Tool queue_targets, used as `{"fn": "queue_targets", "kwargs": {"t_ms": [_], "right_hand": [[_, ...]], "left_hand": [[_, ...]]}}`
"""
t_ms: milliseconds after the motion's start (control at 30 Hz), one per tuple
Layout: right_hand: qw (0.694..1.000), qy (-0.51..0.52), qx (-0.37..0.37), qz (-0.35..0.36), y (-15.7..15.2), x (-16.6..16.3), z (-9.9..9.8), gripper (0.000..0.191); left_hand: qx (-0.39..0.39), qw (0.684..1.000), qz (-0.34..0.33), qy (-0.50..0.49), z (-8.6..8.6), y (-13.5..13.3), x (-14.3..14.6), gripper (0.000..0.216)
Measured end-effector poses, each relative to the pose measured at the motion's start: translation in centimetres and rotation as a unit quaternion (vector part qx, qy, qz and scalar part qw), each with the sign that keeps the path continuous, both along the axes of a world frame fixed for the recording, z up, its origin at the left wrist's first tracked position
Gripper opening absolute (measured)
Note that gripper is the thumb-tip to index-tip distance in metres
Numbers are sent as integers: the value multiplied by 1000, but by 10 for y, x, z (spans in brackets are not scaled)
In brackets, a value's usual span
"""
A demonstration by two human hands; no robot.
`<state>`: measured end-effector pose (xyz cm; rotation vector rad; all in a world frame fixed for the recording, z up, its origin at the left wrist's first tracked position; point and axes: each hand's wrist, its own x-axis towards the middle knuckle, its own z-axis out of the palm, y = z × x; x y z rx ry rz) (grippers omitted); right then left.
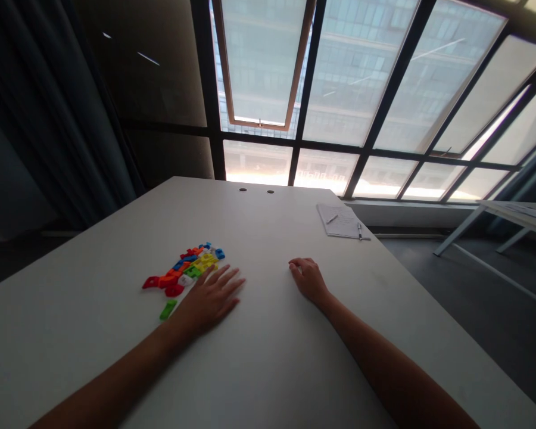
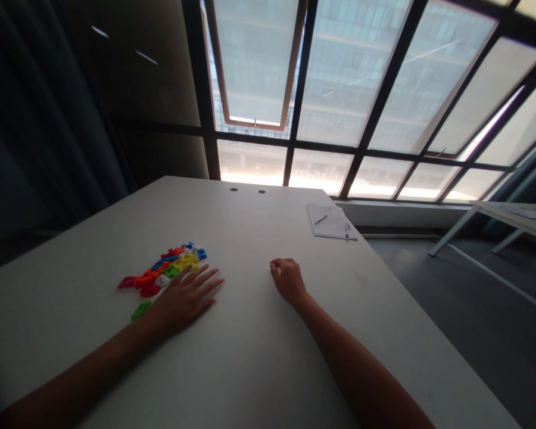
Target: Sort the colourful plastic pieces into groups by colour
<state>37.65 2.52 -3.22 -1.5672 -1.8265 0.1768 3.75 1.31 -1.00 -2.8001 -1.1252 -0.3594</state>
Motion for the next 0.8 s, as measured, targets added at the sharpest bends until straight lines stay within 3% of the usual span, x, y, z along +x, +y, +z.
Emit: {"fn": "queue_targets", "kwargs": {"t_ms": [100,200,433,600,800], "right_hand": [[1000,1,0,-1,0,0,0,24],[1000,1,2,1,1,0,0,24],[1000,0,5,11,1,1,-2,24],[1000,-5,2,5,0,0,0,21],[1000,-13,3,1,1,1,-1,21]], "left_hand": [[50,995,87,-24,5,23,-15,46],[74,989,124,-24,11,32,-26,45],[106,983,96,-116,25,39,-42,38],[59,990,56,-113,31,18,-41,37],[-66,991,115,-19,14,-23,-65,40]]}}
